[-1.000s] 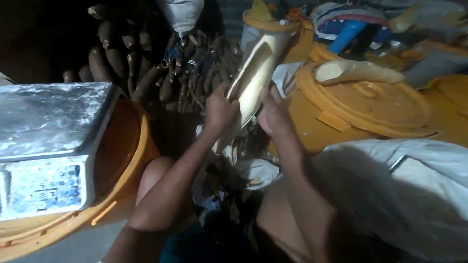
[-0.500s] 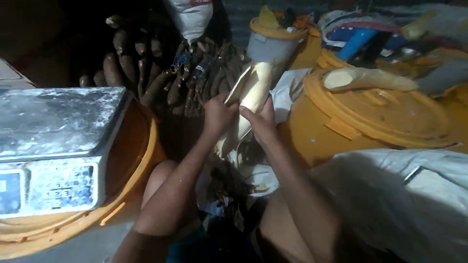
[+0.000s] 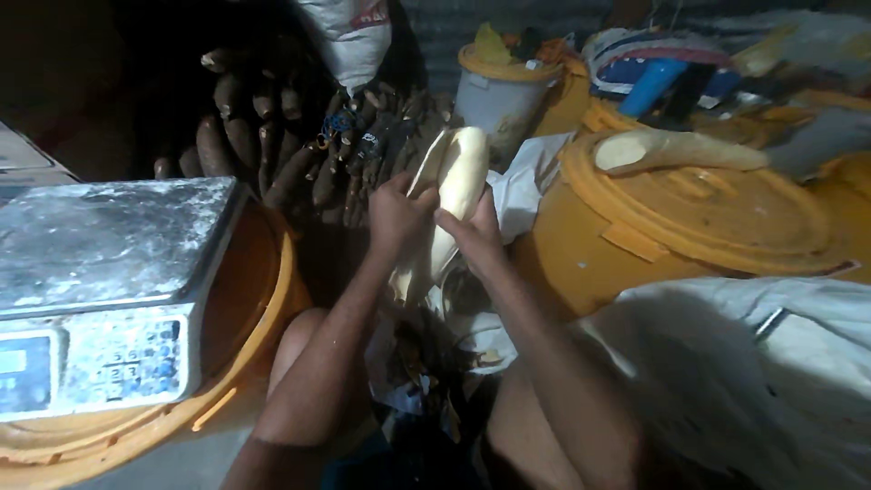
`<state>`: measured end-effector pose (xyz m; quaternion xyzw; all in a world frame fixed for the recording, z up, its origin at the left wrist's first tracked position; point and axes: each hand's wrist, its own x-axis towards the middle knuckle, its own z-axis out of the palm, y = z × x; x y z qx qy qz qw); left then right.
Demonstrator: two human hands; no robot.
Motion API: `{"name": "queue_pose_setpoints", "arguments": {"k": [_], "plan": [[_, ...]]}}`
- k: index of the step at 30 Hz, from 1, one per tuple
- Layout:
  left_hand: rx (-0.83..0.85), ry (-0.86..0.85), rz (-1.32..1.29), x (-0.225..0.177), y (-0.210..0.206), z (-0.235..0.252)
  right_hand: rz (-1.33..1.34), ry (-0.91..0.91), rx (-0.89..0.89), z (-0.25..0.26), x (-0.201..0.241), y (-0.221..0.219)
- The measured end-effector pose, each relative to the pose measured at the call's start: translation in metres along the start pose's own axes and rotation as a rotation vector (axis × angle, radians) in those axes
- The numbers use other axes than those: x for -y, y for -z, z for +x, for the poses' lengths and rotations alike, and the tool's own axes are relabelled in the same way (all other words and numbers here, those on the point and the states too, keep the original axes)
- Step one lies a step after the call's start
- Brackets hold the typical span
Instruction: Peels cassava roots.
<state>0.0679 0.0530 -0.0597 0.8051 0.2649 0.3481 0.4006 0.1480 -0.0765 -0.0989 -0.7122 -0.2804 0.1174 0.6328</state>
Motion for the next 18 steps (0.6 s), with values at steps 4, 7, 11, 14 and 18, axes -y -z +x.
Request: {"name": "queue_pose_setpoints", "arguments": {"k": [4,7,11,14,18], "plan": [[-0.04,-0.045,0.045,0.006,0.017,0.012,-0.152,-0.038,0.038,-0.006,-0.008,-0.015],[0.012,-0.017,0.087,0.015,0.022,0.012,-0.259,-0.076,0.045,-0.007,-0.015,-0.023],[-0.049,-0.132,0.073,0.018,0.022,0.009,-0.377,-0.007,0.005,-0.006,-0.012,-0.021],[-0.217,-0.364,0.094,0.018,0.016,0.005,-0.429,0.071,-0.055,-0.006,-0.001,-0.015],[-0.332,-0.46,0.047,0.011,0.015,0.002,-0.465,0.126,-0.081,-0.011,0.01,-0.008]]}}
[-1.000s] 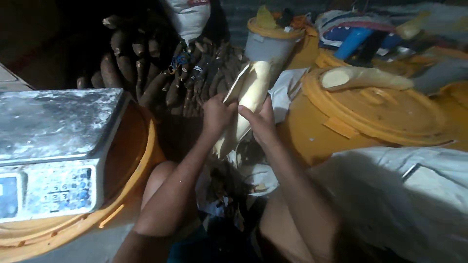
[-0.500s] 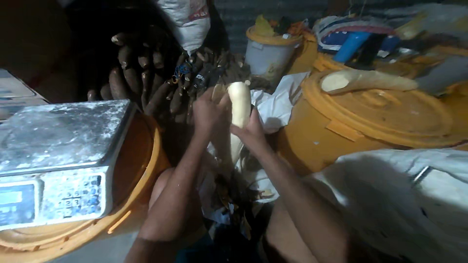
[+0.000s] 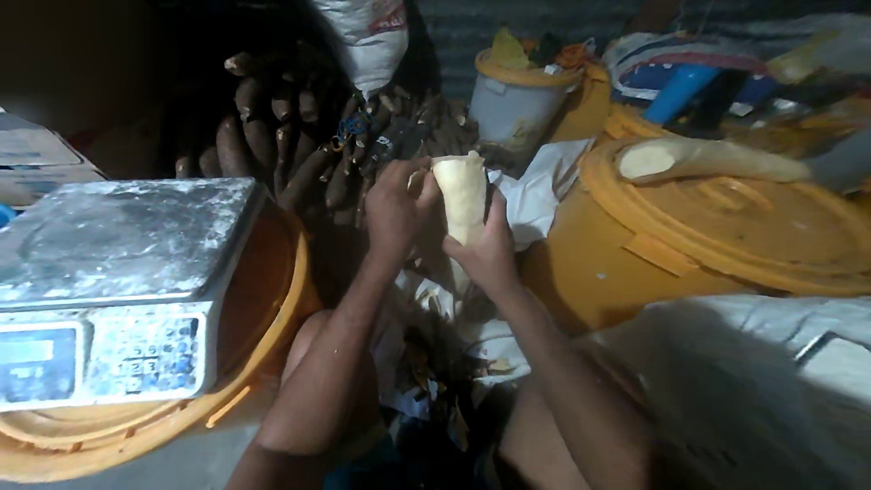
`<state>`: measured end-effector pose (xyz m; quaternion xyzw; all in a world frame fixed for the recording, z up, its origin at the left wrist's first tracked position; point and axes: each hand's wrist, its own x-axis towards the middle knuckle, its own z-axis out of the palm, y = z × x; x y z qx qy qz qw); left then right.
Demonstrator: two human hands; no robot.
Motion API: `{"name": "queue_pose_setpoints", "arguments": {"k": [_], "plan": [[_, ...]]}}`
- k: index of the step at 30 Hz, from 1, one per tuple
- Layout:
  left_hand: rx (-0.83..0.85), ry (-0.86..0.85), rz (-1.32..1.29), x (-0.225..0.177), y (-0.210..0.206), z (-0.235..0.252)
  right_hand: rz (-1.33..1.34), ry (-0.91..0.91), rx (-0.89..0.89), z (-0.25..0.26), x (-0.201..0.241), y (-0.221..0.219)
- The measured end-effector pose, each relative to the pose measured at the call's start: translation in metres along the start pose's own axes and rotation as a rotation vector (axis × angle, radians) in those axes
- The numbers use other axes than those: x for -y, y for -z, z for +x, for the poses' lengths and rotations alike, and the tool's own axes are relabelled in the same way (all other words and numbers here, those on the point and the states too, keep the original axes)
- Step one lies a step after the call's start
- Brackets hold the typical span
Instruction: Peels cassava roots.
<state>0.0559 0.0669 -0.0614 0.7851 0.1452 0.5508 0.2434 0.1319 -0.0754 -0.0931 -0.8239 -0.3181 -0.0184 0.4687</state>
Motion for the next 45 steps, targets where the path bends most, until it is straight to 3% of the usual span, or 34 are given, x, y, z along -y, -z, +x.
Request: {"name": "queue_pose_setpoints", "arguments": {"k": [6,13,21,28,32,38,45], "plan": [[0.004,0.188,-0.107,-0.003,0.0,0.0,-0.046,0.006,0.007,-0.005,0.003,-0.001],[0.021,0.29,-0.198,0.003,0.0,0.001,0.001,0.023,0.034,-0.002,-0.001,-0.002],[0.12,-0.071,-0.02,0.008,0.006,0.003,0.073,-0.029,0.07,0.005,-0.013,-0.003],[0.185,-0.196,0.113,0.016,0.014,0.007,-0.001,0.001,0.06,0.003,-0.014,0.004],[0.139,-0.209,0.091,0.016,0.011,0.006,-0.028,0.031,0.038,0.003,-0.013,0.008],[0.081,-0.093,-0.027,0.012,0.004,0.003,-0.011,0.06,0.036,0.002,-0.015,0.013],[0.138,0.136,-0.258,0.013,0.005,0.004,0.097,-0.026,0.097,0.002,-0.019,0.013]]}}
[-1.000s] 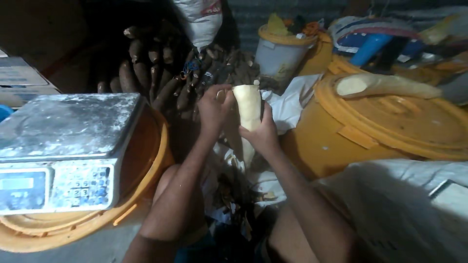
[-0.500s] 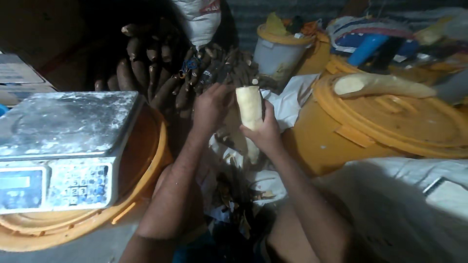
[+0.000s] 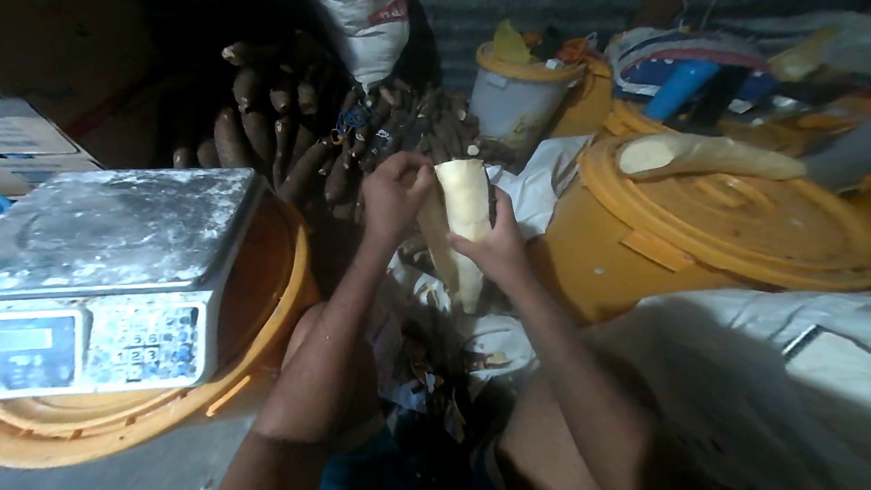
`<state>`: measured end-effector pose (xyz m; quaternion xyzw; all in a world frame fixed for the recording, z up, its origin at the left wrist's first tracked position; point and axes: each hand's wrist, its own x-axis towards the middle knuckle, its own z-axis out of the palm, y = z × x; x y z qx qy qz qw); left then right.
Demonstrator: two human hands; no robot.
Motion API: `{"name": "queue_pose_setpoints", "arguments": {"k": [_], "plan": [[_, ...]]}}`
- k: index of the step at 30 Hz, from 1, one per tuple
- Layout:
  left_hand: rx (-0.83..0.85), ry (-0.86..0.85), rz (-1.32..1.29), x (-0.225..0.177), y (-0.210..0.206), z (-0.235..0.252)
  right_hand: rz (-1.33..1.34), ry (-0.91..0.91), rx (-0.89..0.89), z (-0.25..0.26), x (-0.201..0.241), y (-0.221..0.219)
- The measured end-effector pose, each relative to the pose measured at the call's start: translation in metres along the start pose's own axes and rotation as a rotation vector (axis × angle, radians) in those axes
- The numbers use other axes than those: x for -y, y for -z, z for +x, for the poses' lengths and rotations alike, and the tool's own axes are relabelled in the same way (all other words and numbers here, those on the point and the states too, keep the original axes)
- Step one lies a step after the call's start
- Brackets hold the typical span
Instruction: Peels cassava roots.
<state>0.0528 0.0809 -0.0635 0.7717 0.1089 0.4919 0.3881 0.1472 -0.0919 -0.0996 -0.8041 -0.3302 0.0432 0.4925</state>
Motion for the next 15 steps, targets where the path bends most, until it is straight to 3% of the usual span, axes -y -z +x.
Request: {"name": "queue_pose_setpoints", "arguments": {"k": [4,9,15], "plan": [[0.058,-0.011,-0.1,0.0035,0.0012,0.0009,0.053,0.002,0.007,-0.0006,-0.0038,-0.0044],[0.107,-0.062,0.026,0.0033,0.007,0.0024,0.076,0.013,-0.004,0.0005,-0.0063,-0.0077],[0.147,0.031,0.104,0.005,0.0085,0.0042,0.034,0.016,-0.009,0.0011,-0.0052,-0.0065]]}}
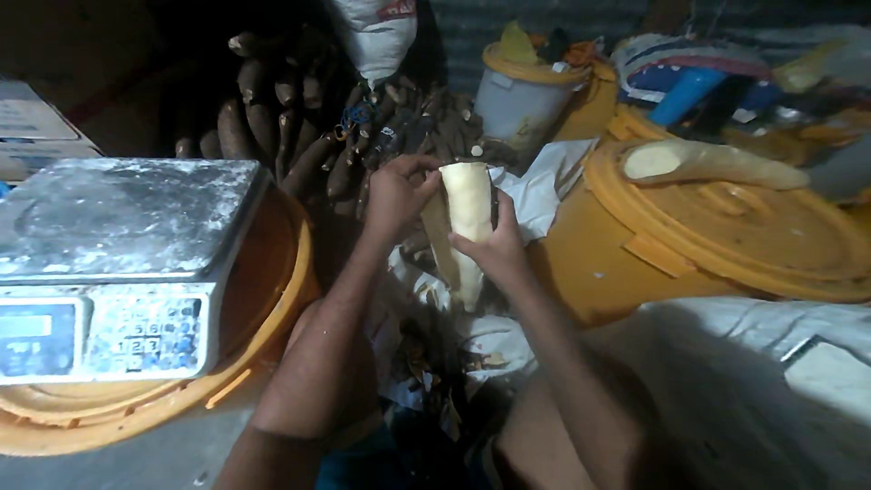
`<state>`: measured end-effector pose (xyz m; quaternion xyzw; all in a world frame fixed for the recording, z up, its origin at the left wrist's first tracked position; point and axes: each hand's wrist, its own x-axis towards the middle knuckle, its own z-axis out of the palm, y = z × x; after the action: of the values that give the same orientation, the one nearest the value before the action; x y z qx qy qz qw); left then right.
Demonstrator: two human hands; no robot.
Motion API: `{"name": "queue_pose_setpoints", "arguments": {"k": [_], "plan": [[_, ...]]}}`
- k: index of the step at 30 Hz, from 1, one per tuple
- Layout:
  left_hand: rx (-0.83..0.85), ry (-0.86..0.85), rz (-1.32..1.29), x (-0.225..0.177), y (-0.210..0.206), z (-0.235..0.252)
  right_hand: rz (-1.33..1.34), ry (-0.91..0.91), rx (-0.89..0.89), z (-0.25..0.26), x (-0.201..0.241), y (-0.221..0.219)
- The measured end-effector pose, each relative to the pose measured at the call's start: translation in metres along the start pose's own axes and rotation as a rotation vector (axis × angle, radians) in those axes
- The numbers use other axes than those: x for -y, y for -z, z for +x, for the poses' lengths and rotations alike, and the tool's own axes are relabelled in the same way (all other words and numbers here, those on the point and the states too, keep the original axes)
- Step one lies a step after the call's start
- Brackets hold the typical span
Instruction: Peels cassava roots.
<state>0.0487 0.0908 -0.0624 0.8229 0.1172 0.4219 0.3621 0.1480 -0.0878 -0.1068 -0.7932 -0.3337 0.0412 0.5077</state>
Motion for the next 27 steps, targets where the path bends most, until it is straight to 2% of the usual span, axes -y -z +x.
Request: {"name": "queue_pose_setpoints", "arguments": {"k": [5,12,16,22,27], "plan": [[-0.043,-0.117,0.04,-0.004,-0.001,-0.002,-0.082,0.073,-0.025,-0.001,0.001,0.006],[-0.165,0.027,-0.06,-0.015,-0.009,-0.006,-0.103,0.078,-0.036,-0.003,0.01,0.014],[-0.121,0.077,-0.184,-0.015,-0.003,-0.003,0.003,0.045,0.003,-0.004,0.011,0.014],[-0.043,0.155,-0.42,-0.001,0.001,0.003,0.312,-0.051,0.053,-0.005,0.005,0.004],[0.013,0.15,-0.398,0.001,0.006,0.005,0.336,-0.079,0.044,-0.005,0.007,-0.001]]}}
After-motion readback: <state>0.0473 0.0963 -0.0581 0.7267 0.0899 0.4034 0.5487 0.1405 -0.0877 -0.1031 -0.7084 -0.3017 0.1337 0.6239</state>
